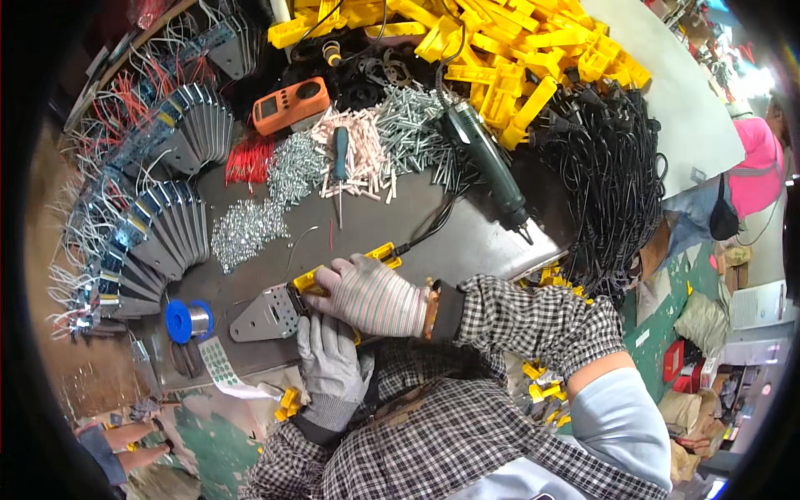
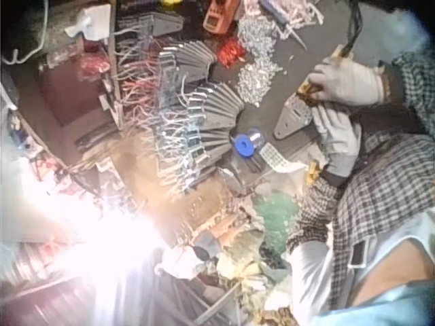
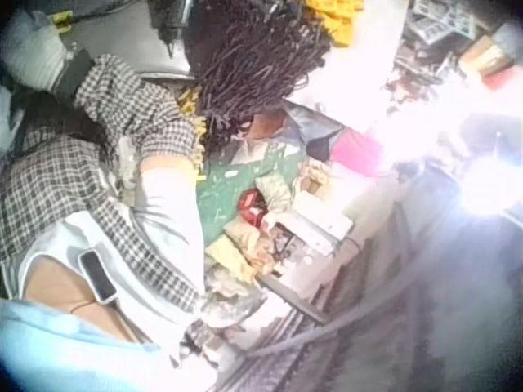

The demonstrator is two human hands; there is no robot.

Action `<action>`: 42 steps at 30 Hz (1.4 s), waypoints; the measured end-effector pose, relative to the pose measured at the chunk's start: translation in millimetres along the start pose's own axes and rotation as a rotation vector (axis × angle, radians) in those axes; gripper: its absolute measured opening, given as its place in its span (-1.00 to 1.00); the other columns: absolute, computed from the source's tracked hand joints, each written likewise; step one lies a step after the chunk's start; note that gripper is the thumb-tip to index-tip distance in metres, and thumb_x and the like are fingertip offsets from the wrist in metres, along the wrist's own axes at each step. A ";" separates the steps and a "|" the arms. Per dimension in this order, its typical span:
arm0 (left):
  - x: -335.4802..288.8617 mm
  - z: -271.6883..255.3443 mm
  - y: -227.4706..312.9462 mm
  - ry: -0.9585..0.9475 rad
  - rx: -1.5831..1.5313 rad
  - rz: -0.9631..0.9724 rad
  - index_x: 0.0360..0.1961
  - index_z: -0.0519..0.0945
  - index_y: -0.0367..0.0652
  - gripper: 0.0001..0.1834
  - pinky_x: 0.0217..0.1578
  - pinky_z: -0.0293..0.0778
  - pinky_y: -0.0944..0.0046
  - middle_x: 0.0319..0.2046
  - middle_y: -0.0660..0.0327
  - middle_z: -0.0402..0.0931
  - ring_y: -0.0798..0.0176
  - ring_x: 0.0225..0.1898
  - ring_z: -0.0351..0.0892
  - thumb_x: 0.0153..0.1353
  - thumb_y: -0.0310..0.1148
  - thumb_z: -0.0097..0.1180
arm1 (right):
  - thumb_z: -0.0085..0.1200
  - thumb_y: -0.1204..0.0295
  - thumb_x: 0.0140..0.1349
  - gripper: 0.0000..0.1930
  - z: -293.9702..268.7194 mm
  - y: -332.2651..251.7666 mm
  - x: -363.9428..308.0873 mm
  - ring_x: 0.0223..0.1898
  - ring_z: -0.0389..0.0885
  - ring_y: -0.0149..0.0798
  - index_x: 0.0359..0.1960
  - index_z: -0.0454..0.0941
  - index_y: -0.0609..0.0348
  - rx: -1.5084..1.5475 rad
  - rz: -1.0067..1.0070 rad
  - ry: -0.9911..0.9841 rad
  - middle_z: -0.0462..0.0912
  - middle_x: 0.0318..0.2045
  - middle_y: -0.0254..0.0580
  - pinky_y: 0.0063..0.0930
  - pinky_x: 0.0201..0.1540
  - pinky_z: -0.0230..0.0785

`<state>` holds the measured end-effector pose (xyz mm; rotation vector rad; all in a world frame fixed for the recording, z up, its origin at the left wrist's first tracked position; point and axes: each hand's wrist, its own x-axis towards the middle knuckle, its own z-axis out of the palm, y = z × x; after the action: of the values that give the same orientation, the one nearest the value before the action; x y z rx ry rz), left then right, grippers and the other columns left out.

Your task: Assembling electronic components by soldering wires and screwing them into a yellow plastic housing.

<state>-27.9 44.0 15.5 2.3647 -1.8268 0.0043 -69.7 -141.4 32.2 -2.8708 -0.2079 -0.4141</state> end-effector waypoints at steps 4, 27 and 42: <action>-1.8 3.5 3.4 0.000 -0.059 -0.046 0.18 0.29 -0.55 -0.10 0.40 -0.14 -0.25 0.27 -0.28 0.18 -0.30 0.39 0.02 -0.10 -0.12 0.31 | 0.03 0.30 0.18 -0.68 -4.5 -8.8 9.0 -0.15 0.58 -0.27 -0.01 0.58 -0.10 -0.102 0.122 -0.145 0.47 -0.19 -0.20 -0.34 -0.21 0.48; 3.7 -2.6 -1.8 0.060 -0.039 -0.043 0.27 0.17 -0.57 -0.02 0.42 -0.13 -0.16 0.37 -0.18 0.09 -0.19 0.43 0.02 -0.05 -0.13 0.29 | 0.04 0.42 0.23 -0.79 -128.9 285.4 23.5 -0.09 0.71 -0.06 -0.23 0.75 0.04 -0.962 0.863 -0.536 0.73 -0.16 -0.13 -0.14 -0.22 0.62; 5.6 3.5 -3.7 0.057 -0.135 -0.006 0.22 0.20 -0.60 -0.12 0.39 -0.18 -0.29 0.35 -0.29 0.06 -0.32 0.42 -0.03 0.02 -0.12 0.20 | 0.26 0.37 0.16 -0.63 -246.0 248.3 -134.5 -0.27 0.63 -0.41 -0.03 0.55 0.30 0.649 0.876 0.913 0.65 -0.21 -0.31 -0.58 -0.27 0.47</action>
<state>-23.3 39.1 12.2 2.2543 -1.7367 -0.0504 -218.9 -456.0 170.4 -1.6624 0.8521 -1.1036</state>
